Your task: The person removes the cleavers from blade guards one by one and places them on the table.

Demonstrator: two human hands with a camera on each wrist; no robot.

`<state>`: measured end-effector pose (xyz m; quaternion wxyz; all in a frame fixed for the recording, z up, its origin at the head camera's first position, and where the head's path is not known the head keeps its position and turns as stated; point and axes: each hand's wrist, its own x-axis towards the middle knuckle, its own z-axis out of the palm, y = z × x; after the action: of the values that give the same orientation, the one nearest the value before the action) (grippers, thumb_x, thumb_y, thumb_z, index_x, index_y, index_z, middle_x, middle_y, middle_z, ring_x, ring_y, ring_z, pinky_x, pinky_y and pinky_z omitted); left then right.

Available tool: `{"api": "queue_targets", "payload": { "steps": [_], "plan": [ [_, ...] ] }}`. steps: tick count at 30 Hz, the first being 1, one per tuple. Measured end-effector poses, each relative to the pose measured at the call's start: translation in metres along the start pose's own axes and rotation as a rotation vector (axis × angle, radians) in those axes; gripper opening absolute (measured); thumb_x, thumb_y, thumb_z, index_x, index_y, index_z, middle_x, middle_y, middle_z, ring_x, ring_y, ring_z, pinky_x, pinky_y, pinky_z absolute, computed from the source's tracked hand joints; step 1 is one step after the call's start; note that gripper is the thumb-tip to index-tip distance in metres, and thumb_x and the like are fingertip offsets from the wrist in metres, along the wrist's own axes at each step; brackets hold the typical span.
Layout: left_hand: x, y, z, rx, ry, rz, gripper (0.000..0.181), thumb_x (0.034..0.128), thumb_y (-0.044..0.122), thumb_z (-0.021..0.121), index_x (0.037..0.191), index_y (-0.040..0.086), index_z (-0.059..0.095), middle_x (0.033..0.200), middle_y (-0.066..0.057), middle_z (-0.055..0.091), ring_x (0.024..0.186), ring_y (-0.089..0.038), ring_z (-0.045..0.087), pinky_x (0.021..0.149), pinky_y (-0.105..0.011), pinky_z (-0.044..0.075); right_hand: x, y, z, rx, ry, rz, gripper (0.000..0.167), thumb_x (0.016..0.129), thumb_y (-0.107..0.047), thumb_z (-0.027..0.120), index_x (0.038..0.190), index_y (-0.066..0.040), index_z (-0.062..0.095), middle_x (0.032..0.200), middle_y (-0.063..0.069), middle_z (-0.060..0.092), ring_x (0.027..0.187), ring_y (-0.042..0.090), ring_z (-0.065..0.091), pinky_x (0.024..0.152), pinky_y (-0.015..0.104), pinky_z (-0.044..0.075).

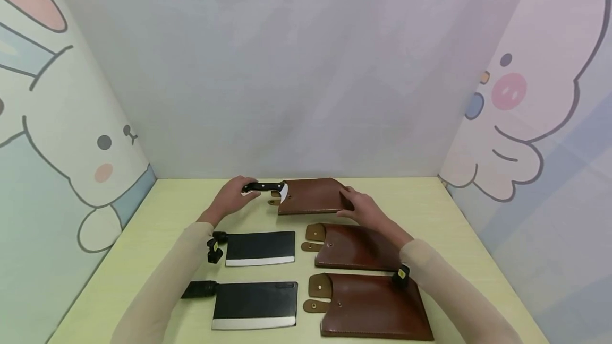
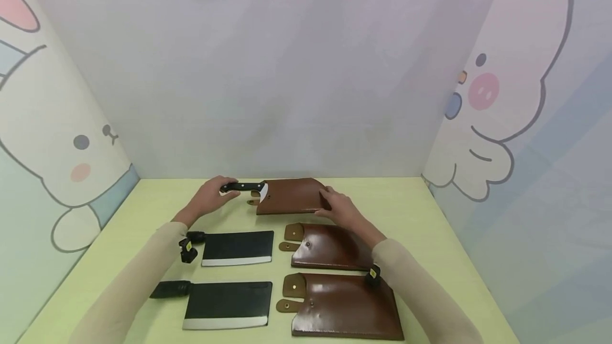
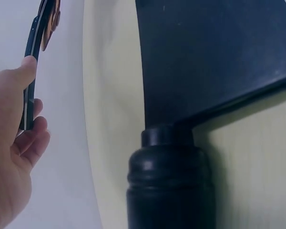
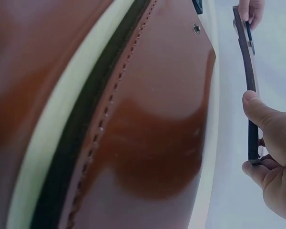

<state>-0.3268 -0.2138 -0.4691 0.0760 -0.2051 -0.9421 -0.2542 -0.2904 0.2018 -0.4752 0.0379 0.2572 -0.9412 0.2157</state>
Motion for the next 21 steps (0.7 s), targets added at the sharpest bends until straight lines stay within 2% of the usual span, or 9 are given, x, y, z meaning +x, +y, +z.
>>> {"api": "queue_targets", "payload": {
  "steps": [8,14,21],
  "plan": [
    [-0.005,0.003,0.002,0.005,0.02,0.05,0.037,0.0984,0.028,0.071,0.127,0.004,0.068,0.115,-0.016,0.068,0.101,-0.032,0.065,0.086,-0.053,0.052,-0.01,0.0,-0.003,-0.007,0.018,-0.007,0.08,0.093,-0.038,0.075,0.153,0.002,0.041,0.154,0.032,0.04,0.134,0.045,0.052,0.104,0.055,0.049],
    [-0.007,0.008,0.0,0.001,0.047,0.074,0.033,0.0971,0.025,0.072,0.122,0.004,0.071,0.112,-0.016,0.069,0.102,-0.033,0.065,0.087,-0.054,0.051,-0.017,-0.002,-0.004,0.006,0.038,-0.01,0.081,0.093,-0.038,0.075,0.155,0.001,0.04,0.154,0.031,0.041,0.132,0.045,0.054,0.102,0.055,0.05],
    [-0.007,0.009,0.0,0.004,0.1,0.129,0.029,0.0934,0.021,0.077,0.116,0.004,0.074,0.107,-0.014,0.073,0.097,-0.032,0.067,0.089,-0.054,0.051,-0.025,-0.005,-0.007,0.017,0.065,-0.005,0.081,0.093,-0.036,0.076,0.156,0.0,0.039,0.156,0.031,0.039,0.132,0.046,0.054,0.103,0.056,0.05]
  ]
}}
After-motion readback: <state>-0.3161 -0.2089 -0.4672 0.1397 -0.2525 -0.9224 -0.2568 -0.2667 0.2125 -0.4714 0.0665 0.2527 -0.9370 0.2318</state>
